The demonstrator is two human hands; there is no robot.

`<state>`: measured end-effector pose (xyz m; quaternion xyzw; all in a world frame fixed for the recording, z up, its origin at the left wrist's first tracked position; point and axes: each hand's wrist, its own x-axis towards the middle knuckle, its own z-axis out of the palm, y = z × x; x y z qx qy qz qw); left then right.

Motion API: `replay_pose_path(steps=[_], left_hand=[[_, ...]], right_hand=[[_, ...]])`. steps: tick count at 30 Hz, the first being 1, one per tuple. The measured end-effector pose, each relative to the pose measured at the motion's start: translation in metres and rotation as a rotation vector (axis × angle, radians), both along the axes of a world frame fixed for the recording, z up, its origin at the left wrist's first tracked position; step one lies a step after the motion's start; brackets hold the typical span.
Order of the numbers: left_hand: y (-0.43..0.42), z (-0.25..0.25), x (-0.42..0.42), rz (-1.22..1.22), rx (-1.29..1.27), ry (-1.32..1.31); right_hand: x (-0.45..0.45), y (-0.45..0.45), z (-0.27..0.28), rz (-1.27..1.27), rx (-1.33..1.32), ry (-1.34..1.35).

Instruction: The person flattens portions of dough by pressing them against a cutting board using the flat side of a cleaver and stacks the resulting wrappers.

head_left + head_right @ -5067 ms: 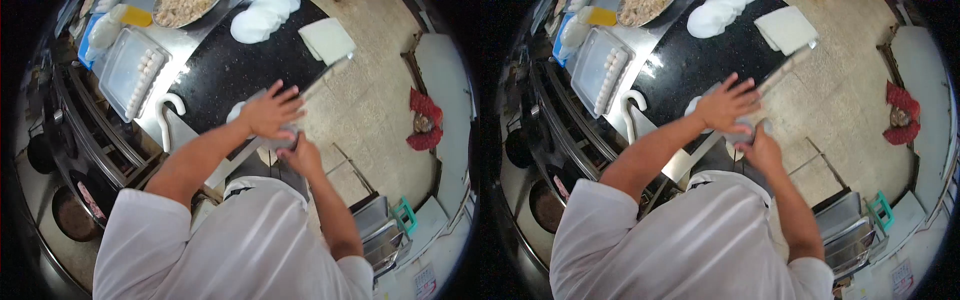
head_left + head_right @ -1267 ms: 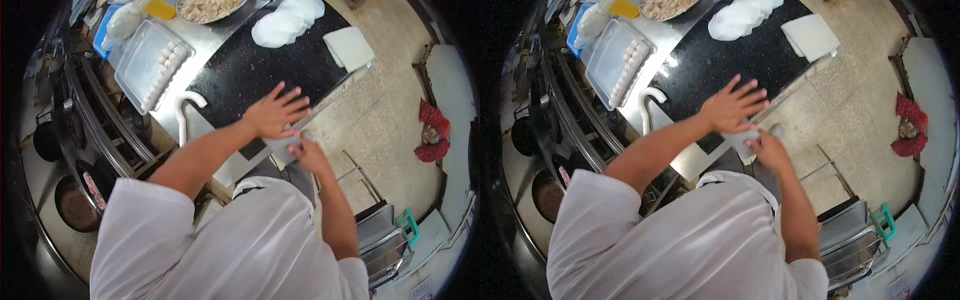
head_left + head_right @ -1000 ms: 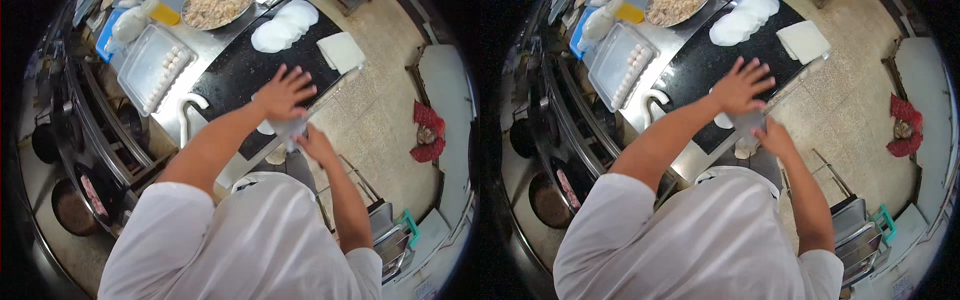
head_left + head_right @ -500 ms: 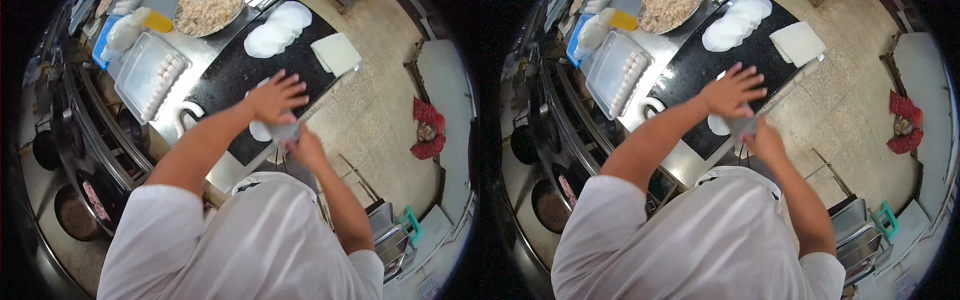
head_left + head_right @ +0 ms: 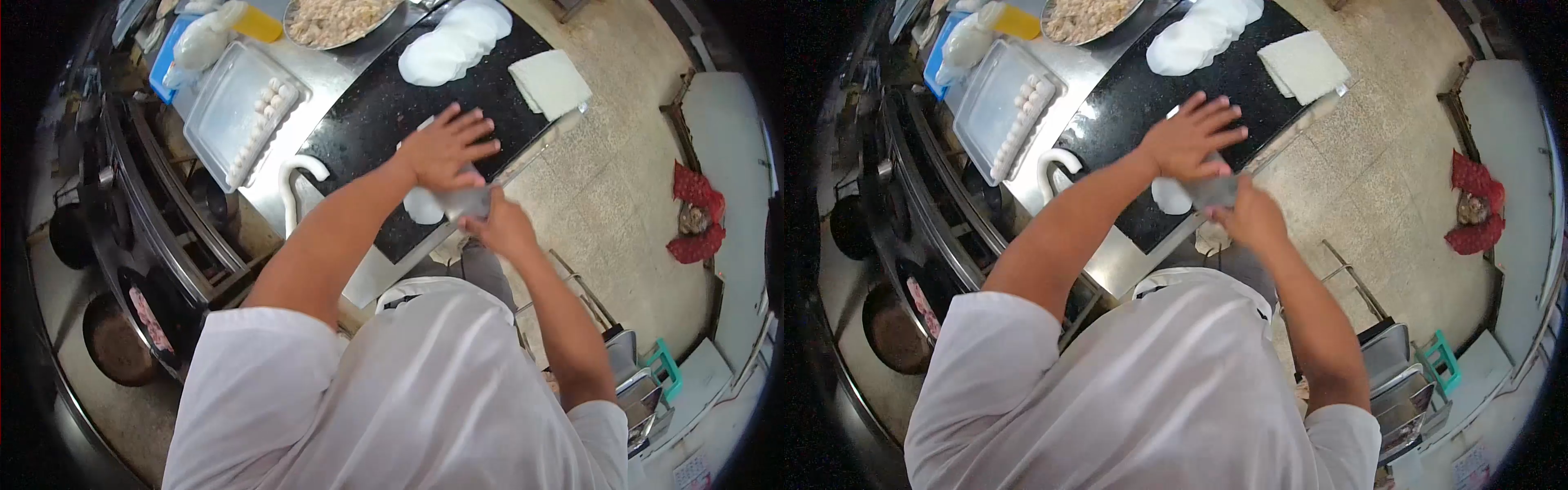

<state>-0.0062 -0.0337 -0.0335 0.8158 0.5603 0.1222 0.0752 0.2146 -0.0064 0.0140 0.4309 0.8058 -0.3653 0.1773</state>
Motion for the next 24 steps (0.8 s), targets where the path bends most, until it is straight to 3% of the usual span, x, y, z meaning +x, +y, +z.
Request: replay_pose_path(steps=[2, 4, 7, 11, 13, 17, 19, 22, 24], left_hand=[[-0.045, 0.004, 0.029, -0.062, -0.107, -0.068], [-0.059, 0.006, 0.054, -0.203, -0.212, -0.064], [-0.034, -0.007, 0.050, -0.171, -0.075, -0.077], [0.012, 0.003, 0.011, -0.024, -0.015, 0.003], [0.024, 0.004, -0.005, 0.044, 0.013, -0.010], [-0.035, 0.003, 0.028, -0.029, -0.108, -0.045], [-0.061, 0.003, 0.059, -0.120, -0.151, -0.075], [-0.031, -0.005, 0.061, -0.166, -0.132, -0.100], [-0.008, -0.001, 0.054, -0.167, -0.101, -0.051]], right_hand=[[0.041, -0.046, -0.006, -0.063, -0.239, 0.061], [0.068, -0.073, -0.019, -0.164, -0.310, 0.088], [0.049, -0.044, -0.008, -0.119, -0.132, -0.038], [0.003, 0.020, -0.004, 0.013, 0.041, 0.060], [-0.010, 0.027, 0.003, 0.018, -0.016, -0.003], [0.035, -0.039, -0.004, -0.073, -0.220, 0.061], [0.081, -0.082, -0.040, -0.132, -0.267, 0.168], [0.064, -0.053, -0.011, -0.189, -0.213, 0.017], [0.043, -0.013, -0.002, -0.085, -0.156, -0.045]])
